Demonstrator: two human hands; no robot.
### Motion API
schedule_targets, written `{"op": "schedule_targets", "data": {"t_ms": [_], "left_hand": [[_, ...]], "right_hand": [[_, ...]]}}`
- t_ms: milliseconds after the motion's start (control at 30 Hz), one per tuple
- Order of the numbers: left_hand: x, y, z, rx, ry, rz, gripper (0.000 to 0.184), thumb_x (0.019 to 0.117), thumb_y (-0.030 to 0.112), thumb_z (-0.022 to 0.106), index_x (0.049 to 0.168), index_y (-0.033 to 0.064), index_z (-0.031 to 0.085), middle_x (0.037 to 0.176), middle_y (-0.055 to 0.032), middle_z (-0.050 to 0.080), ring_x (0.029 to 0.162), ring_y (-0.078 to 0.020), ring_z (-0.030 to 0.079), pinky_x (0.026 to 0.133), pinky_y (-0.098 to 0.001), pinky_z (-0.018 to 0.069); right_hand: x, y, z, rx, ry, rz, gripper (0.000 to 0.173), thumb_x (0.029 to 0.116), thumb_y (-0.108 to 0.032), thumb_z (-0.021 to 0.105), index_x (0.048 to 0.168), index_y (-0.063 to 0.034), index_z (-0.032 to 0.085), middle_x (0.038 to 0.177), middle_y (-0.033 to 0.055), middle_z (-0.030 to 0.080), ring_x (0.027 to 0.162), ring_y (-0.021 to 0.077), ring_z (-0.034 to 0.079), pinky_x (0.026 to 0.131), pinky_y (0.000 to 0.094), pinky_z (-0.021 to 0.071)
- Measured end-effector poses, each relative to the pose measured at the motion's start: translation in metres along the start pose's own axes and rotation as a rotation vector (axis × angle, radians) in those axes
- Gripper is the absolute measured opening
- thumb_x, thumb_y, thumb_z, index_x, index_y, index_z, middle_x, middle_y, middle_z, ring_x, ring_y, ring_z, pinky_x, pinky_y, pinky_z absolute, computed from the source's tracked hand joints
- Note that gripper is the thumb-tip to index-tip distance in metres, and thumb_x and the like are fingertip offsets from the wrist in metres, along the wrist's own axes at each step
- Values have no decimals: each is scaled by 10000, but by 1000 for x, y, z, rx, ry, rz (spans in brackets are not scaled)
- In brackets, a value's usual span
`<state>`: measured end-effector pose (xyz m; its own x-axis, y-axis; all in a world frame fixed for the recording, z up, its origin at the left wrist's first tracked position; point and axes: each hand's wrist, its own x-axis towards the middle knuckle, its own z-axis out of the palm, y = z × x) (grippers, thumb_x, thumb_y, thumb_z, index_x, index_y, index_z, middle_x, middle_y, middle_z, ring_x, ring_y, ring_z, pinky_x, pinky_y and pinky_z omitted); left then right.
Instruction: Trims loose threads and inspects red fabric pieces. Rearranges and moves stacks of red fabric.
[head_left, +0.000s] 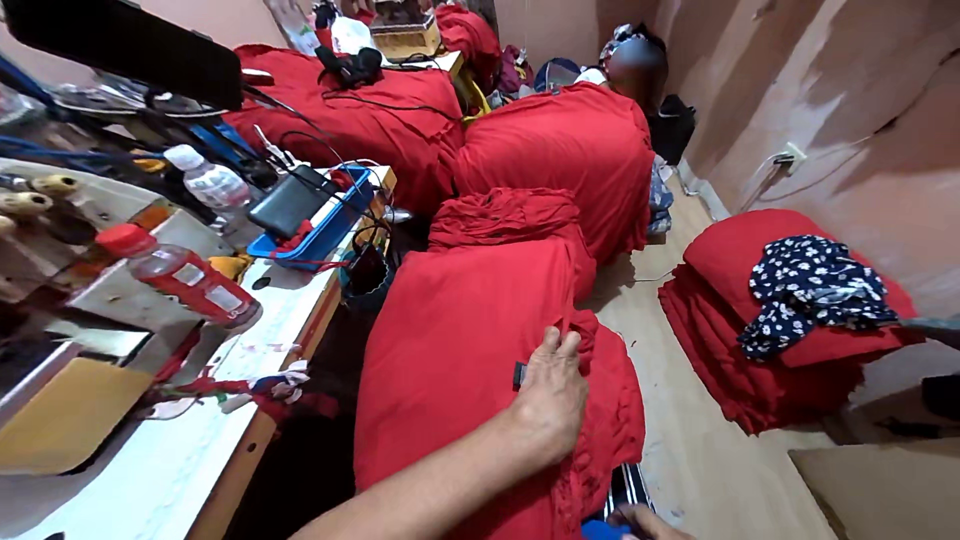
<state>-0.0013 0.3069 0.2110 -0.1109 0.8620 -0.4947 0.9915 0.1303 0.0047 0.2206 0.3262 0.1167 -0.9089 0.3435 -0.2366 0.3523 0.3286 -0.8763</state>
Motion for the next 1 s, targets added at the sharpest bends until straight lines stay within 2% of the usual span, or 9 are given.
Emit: {"op": "schedule_targets", "data": {"t_ms": [67, 100, 167, 233, 367, 500, 667, 833, 1000], "left_hand": [[5, -6, -4, -36, -52, 76, 214, 961, 56, 638, 1102, -101, 675, 1228, -257, 647, 1300, -443, 493, 1172, -622, 172], [7, -11, -6, -69, -53, 111, 207, 967, 92, 657, 1077, -81, 691, 1167, -253, 671, 1227, -441, 554, 1156, -629, 209], [10, -28, -6, -222, 3, 194, 217, 974, 149, 671, 1012, -58, 722, 1055, -245, 697, 1093, -425, 619, 1070, -623, 313], [14, -43, -4, -411, 101, 296, 238, 977, 163, 672, 979, -67, 734, 985, -239, 707, 999, -401, 650, 966, -600, 412], [23, -57, -4, -553, 130, 391, 230, 967, 168, 688, 959, -55, 741, 879, -167, 700, 835, -257, 635, 797, -451, 488], [29, -68, 4, -576, 221, 481, 249, 961, 180, 689, 928, -63, 730, 850, -147, 686, 805, -203, 607, 774, -383, 466], [34, -69, 17, -539, 305, 568, 289, 974, 192, 664, 896, -83, 709, 848, -186, 669, 831, -298, 631, 780, -484, 473], [33, -67, 21, -543, 342, 548, 297, 980, 209, 654, 913, -72, 720, 860, -184, 675, 855, -304, 638, 796, -495, 473], [32, -65, 24, -539, 372, 528, 304, 990, 214, 639, 919, -70, 718, 870, -190, 671, 870, -320, 640, 802, -510, 471]], "right_hand": [[10, 8, 2, 71, 94, 34, 433, 1060, -190, 418, 1320, 126, 559, 1105, 256, 680, 937, 308, 677, 862, 496, 530], [15, 10, 3, 141, 137, 64, 449, 1065, -190, 371, 1344, 114, 546, 1097, 200, 680, 914, 225, 657, 842, 414, 529], [29, 13, 10, 305, 247, 85, 453, 1070, -168, 277, 1328, 79, 555, 898, -8, 610, 684, -2, 509, 636, 191, 440], [42, 10, 12, 437, 345, 76, 410, 1073, -120, 301, 1302, 75, 580, 855, -56, 591, 632, -60, 475, 594, 129, 418], [65, 7, 13, 504, 482, 13, 291, 1028, -81, 469, 1236, 51, 623, 854, -45, 619, 601, -58, 485, 558, 126, 423], [83, 1, 13, 566, 551, -46, 171, 955, -70, 580, 1105, -3, 627, 811, -68, 646, 608, -55, 543, 543, 116, 438], [98, -5, 20, 564, 552, -106, 162, 929, -75, 617, 1070, 1, 641, 865, -58, 676, 699, -57, 605, 622, 120, 499], [106, -9, 26, 626, 604, -186, 137, 913, -47, 630, 1032, 10, 666, 883, -45, 706, 761, -38, 649, 703, 142, 546], [109, -8, 25, 619, 625, -237, 71, 923, -13, 620, 955, -7, 683, 796, -70, 688, 664, -53, 604, 619, 124, 509]]}}
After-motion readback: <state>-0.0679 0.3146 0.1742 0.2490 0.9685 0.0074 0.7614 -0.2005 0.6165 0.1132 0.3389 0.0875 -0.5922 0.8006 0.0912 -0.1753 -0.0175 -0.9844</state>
